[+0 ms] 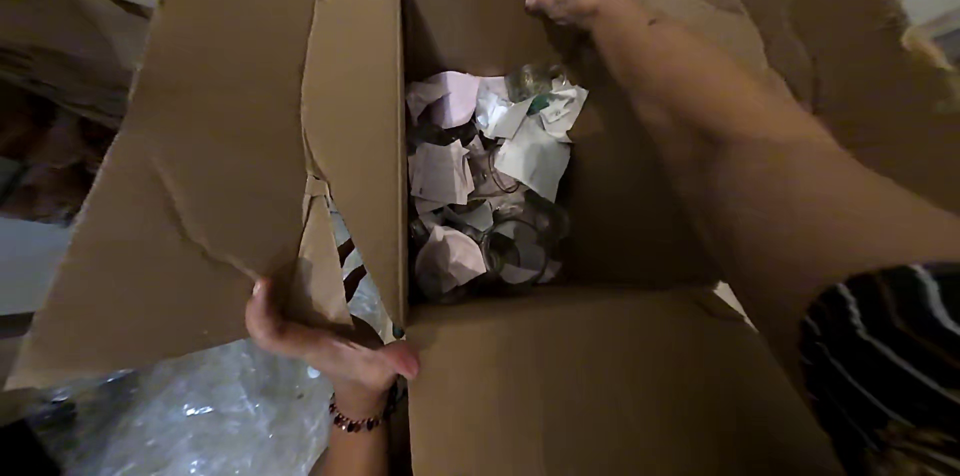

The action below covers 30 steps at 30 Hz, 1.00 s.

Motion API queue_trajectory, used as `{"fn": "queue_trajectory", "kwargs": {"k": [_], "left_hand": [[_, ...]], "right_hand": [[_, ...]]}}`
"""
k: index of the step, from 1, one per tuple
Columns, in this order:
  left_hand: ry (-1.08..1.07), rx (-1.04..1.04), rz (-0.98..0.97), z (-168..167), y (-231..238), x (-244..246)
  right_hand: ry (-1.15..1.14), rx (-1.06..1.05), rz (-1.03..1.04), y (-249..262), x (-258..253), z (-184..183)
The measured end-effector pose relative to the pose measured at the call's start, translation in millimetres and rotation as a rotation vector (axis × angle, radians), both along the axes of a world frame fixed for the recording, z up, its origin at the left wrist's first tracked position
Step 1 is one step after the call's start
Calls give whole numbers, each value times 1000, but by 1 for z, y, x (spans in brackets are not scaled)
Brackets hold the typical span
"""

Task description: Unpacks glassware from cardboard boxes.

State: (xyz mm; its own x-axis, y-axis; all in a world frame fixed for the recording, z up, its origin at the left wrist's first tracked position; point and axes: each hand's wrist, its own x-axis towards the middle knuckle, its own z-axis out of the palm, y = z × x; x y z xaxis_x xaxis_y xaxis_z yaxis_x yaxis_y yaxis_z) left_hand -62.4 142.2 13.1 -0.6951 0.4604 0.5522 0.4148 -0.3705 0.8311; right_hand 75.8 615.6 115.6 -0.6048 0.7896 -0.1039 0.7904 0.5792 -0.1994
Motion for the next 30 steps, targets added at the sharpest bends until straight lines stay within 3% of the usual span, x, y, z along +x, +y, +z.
{"fn": "queue_trajectory", "kwargs": {"k": [15,18,20,25,28,30], "left_hand": [[70,42,0,0,5,-3],[64,37,2,-2,5,-4],[57,29,8,-1,5,-3],[19,-3,7,1,2,0],[19,-16,11,0,2,1],[25,-27,20,-2,2,0]], "right_hand": [[28,80,-49,-10,1,4],[142,181,-65,-42,-3,16],[166,263,39,-67,-4,20],[-214,-131,120,-146,-6,-10],[-418,-207,120,-170,2,-37],[-438,-196,101,-167,10,-48]]}}
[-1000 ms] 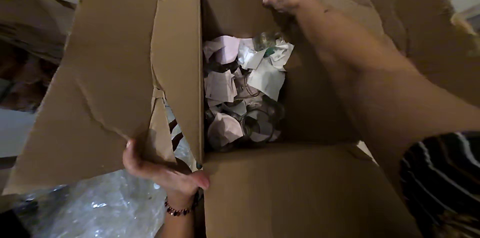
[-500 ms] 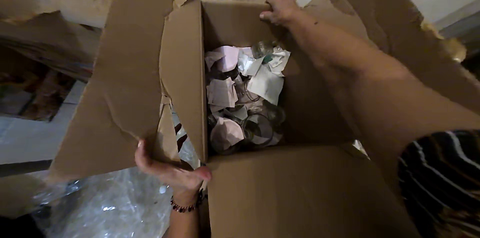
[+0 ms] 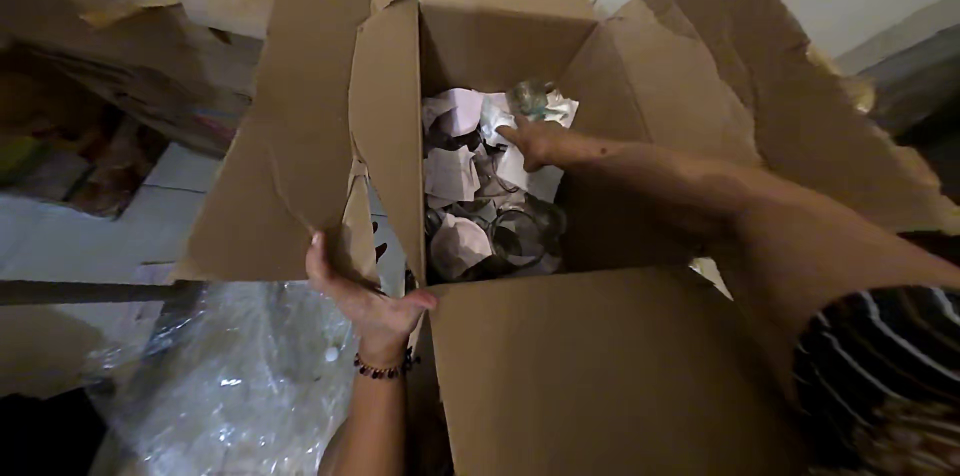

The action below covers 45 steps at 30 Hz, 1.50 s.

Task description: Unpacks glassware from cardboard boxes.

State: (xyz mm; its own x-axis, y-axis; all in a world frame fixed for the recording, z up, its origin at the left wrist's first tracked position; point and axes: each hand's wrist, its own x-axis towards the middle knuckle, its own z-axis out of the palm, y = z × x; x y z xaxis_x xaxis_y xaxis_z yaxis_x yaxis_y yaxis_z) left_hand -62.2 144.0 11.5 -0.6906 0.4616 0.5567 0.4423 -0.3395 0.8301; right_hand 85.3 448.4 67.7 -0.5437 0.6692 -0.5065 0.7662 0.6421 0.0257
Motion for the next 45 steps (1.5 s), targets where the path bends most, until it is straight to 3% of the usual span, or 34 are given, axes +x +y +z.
{"fn": "queue_trajectory", "kwargs": {"k": [7,10,13,20,29,33,39,45], "left_hand": [[23,9,20,-1,2,0],[27,28,17,-2,4,0],[23,31,14,-2,4,1],[39,25,13,-3,4,0],[66,43,15,-3,5,-1],[63,29,22,-1,4,-1],[72,37,18,-2,5,-1],[66,22,31,-3,5,-1]], "right_hand": [[49,115,-60,32,20,1],[177,35,96,58,39,-5],[75,-44,27,45,43,-3],[60,-30,-162,0,36,-42],[237,93,76,21,51,-47],[241,149,71,31,49,-33],[171,178,-208,39,35,-4],[232,203,-293,36,35,29]]}}
